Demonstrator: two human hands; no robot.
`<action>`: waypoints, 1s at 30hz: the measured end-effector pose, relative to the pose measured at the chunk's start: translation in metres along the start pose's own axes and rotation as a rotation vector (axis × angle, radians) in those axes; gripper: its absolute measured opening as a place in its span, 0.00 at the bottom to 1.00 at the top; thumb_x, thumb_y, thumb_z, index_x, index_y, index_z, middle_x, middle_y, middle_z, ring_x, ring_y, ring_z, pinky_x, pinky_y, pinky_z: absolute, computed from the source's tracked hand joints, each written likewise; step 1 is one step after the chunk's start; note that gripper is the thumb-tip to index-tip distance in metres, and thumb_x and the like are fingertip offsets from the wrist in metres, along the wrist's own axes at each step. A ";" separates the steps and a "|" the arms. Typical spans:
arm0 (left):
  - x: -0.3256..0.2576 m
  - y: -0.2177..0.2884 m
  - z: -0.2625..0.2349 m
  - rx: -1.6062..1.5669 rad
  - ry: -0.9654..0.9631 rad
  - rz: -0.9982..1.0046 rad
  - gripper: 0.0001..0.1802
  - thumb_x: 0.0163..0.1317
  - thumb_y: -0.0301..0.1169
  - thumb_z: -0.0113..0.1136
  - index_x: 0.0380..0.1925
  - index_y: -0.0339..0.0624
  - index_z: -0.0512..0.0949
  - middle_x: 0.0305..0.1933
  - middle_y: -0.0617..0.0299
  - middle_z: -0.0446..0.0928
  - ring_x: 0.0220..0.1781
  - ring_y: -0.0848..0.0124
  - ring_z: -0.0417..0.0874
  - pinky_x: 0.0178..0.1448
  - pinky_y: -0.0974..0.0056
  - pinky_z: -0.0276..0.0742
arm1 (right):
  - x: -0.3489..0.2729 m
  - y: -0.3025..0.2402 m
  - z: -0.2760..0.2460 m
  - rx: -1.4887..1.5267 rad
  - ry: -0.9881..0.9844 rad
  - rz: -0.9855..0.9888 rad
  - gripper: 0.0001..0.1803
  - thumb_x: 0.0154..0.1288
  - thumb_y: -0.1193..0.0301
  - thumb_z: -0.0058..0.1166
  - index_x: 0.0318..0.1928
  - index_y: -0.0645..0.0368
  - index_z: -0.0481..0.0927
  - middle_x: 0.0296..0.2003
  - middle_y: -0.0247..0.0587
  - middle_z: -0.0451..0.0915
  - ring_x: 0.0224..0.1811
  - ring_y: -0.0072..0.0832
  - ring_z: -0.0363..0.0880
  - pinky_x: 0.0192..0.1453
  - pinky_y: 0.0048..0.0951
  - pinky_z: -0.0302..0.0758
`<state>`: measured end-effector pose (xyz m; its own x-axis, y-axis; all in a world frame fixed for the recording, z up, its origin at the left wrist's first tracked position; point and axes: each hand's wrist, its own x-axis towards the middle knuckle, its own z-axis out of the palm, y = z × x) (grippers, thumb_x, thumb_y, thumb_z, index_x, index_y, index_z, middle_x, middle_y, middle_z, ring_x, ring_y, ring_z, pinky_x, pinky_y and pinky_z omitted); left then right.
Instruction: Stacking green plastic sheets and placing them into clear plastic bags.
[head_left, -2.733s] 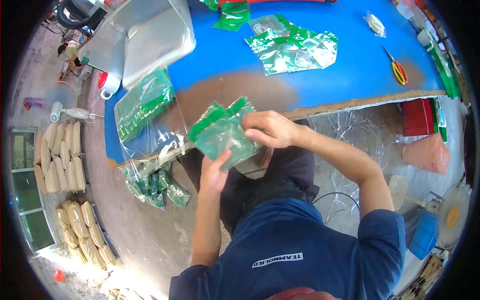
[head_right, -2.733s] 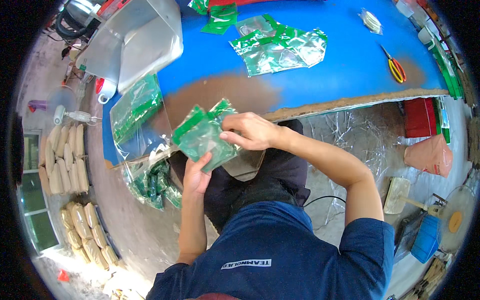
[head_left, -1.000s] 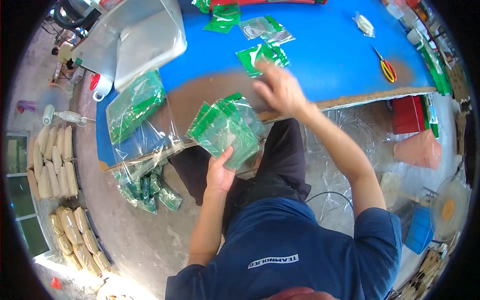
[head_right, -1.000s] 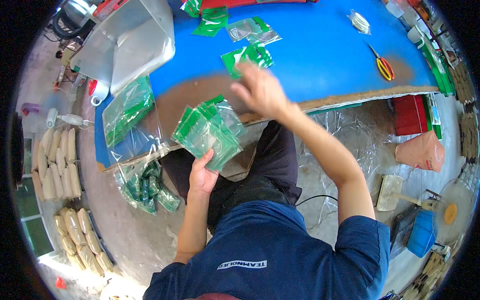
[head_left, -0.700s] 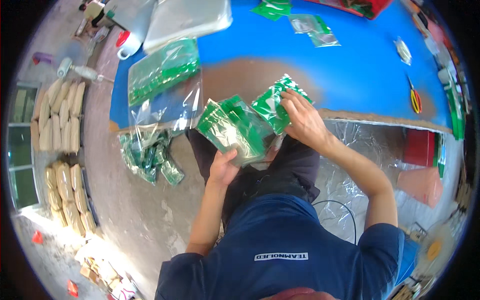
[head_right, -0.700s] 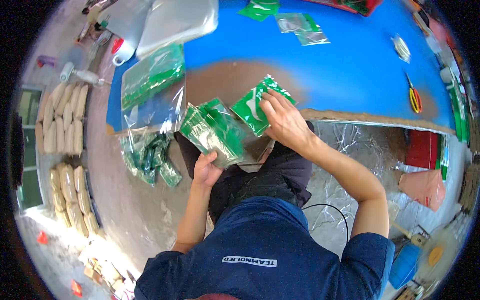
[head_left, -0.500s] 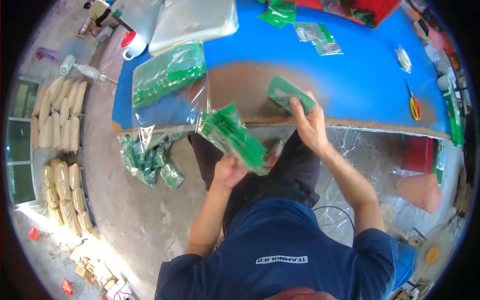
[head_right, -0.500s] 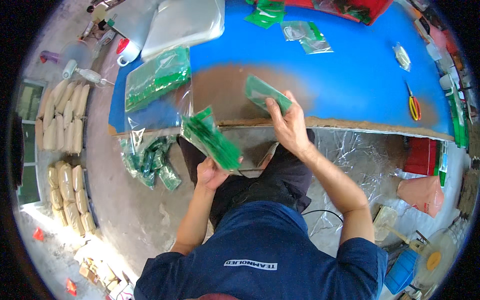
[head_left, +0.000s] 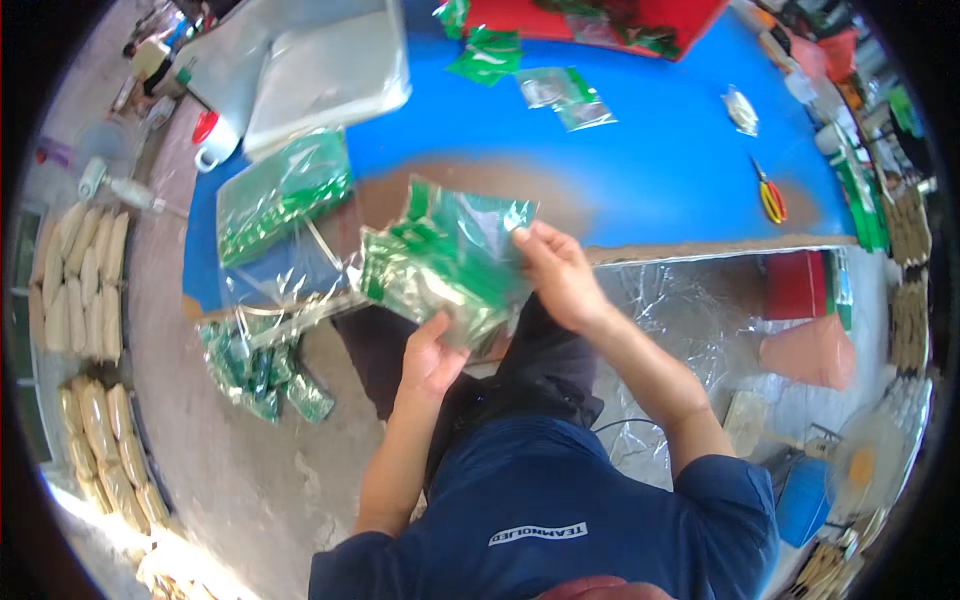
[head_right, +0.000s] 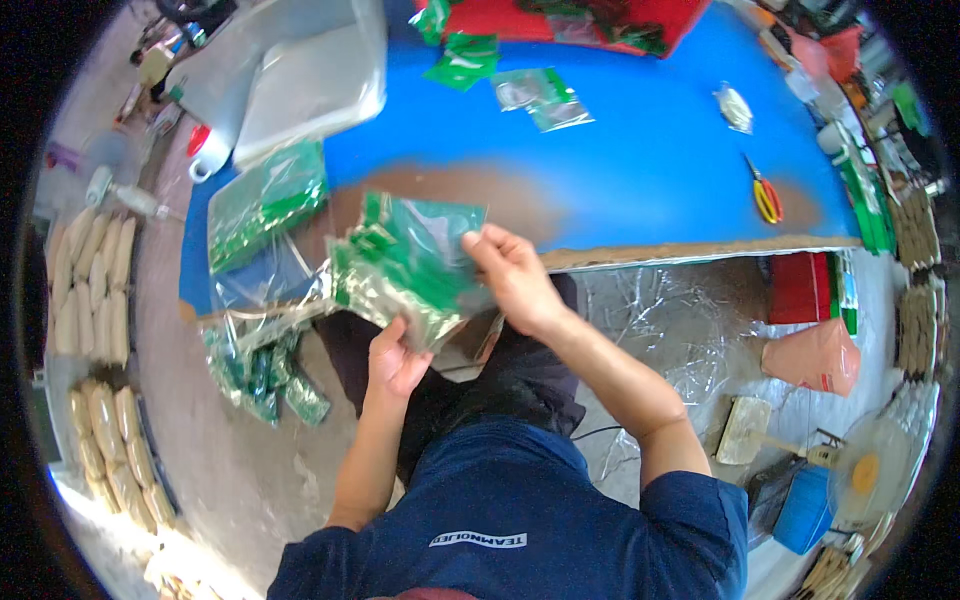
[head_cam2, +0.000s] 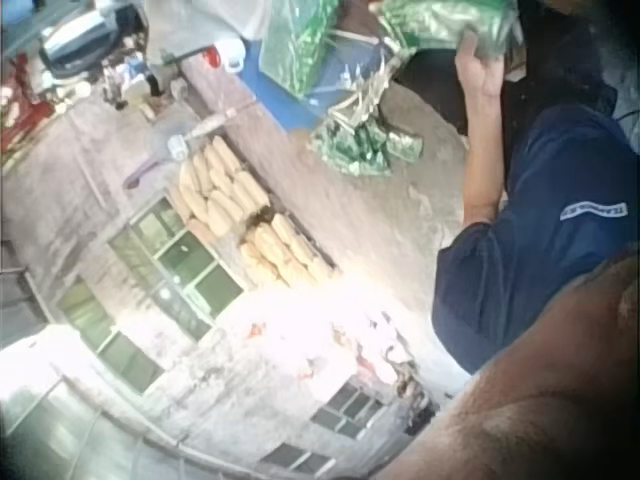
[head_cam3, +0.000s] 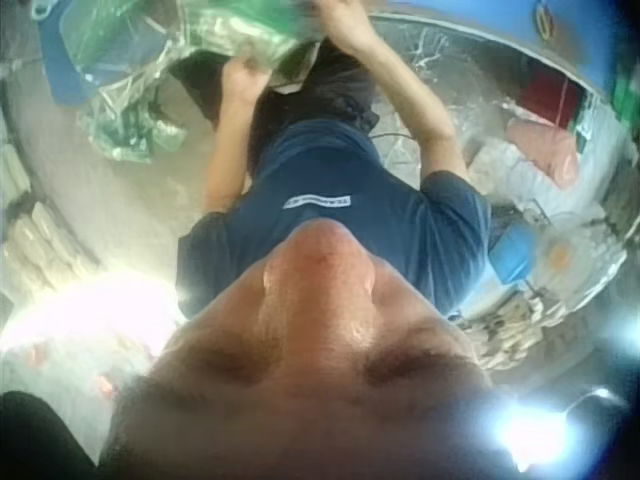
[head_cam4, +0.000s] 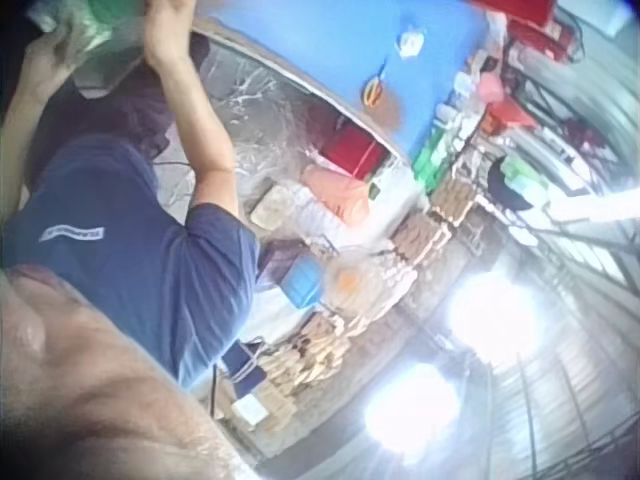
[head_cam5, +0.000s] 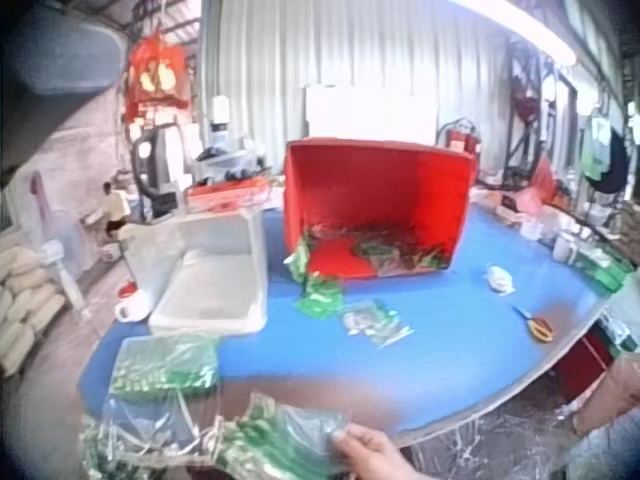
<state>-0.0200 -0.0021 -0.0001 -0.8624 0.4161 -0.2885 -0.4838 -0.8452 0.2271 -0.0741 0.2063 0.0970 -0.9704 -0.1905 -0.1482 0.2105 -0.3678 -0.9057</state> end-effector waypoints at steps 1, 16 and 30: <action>0.000 0.001 0.015 -0.047 -0.030 0.000 0.34 0.60 0.33 0.69 0.65 0.38 0.67 0.67 0.50 0.71 0.71 0.55 0.70 0.76 0.38 0.60 | -0.001 0.006 0.009 0.040 0.030 -0.036 0.14 0.78 0.66 0.47 0.50 0.62 0.81 0.42 0.30 0.82 0.43 0.16 0.77 0.48 0.23 0.76; -0.052 0.006 0.004 0.234 0.127 0.332 0.39 0.61 0.20 0.59 0.72 0.39 0.56 0.71 0.54 0.65 0.73 0.58 0.67 0.76 0.48 0.63 | 0.161 -0.007 -0.089 -1.784 -0.024 -0.662 0.32 0.71 0.45 0.48 0.61 0.59 0.73 0.64 0.61 0.69 0.69 0.55 0.65 0.74 0.55 0.58; -0.022 -0.010 -0.001 0.055 0.099 0.183 0.34 0.61 0.22 0.61 0.68 0.38 0.63 0.66 0.55 0.71 0.69 0.58 0.71 0.76 0.49 0.62 | 0.128 -0.024 -0.120 -1.944 -0.178 -0.881 0.25 0.68 0.56 0.53 0.58 0.59 0.77 0.58 0.57 0.75 0.62 0.54 0.72 0.67 0.50 0.69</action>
<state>0.0038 -0.0032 0.0034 -0.9190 0.2197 -0.3273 -0.3299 -0.8831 0.3337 -0.2173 0.2998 0.0524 -0.6795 -0.6412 0.3565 -0.6440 0.7541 0.1288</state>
